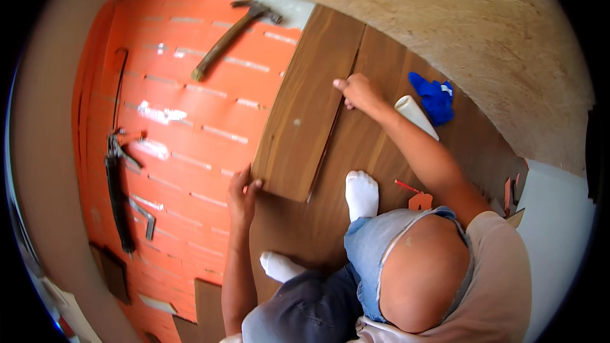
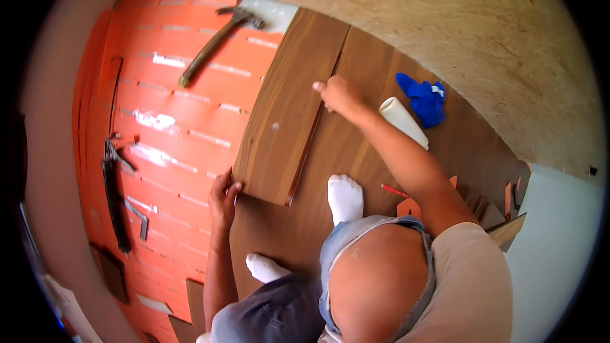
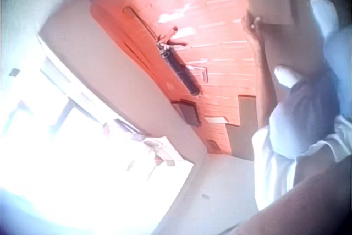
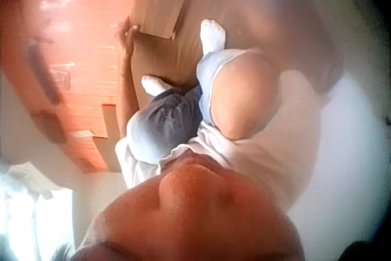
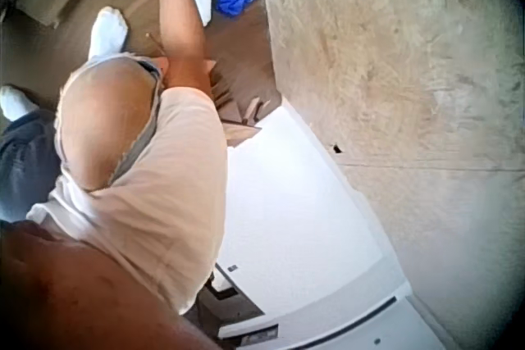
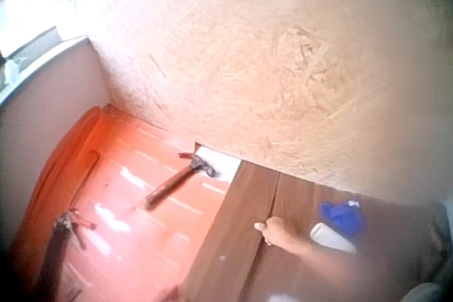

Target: The person applies adhesive to wood floor planks and fits them into place on an orange underlayment, using a hammer to secure them.

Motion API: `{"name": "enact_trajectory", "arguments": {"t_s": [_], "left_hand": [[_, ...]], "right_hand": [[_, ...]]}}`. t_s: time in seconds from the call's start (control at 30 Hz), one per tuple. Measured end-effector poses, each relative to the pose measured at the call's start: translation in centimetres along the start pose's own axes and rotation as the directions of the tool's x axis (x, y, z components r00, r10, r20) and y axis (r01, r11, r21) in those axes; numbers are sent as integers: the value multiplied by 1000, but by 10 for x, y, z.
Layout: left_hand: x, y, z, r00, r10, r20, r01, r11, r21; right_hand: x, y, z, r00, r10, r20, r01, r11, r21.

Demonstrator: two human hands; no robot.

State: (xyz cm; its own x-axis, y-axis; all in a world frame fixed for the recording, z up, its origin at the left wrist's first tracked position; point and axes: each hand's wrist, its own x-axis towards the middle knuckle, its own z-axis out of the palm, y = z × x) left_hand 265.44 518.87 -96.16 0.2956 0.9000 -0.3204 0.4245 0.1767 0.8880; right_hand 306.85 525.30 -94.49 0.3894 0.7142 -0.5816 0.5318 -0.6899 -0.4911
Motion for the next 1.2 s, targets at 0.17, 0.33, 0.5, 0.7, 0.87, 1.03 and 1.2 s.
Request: {"name": "enact_trajectory", "arguments": {"t_s": [0.17, 0.33, 0.5, 0.7, 0.87, 1.03, 1.2], "left_hand": [[10, 0, -3, 989, 141, -34, -129, 963, 237], [20, 7, 5, 991, 114, -70, -91, 959, 267], [23, 11, 9, 987, 126, -101, -65, 884, 463], [27, 13, 25, 988, 141, -55, -75, 771, 632], [36, 9, 26, 998, 42, -36, -13, 811, 585], [37, 9, 18, 997, -75, -4, 64, 816, 574], [34, 7, 12, 998, -57, 8, 41, 804, 593]], "right_hand": [[7, 2, 6, 1000, 5, 14, -4, 998, -61], [8, 4, 13, 992, -32, 121, 31, 999, 10], [30, -24, -1, 822, -547, -160, 392, 747, -537], [101, -77, -24, 409, -887, 213, 734, 181, -654], [118, -84, -33, 339, -880, 332, 855, 140, -500], [120, -79, -27, 308, -898, 315, 868, 130, -480], [113, -81, -19, 347, -888, 304, 860, 171, -481]]}}
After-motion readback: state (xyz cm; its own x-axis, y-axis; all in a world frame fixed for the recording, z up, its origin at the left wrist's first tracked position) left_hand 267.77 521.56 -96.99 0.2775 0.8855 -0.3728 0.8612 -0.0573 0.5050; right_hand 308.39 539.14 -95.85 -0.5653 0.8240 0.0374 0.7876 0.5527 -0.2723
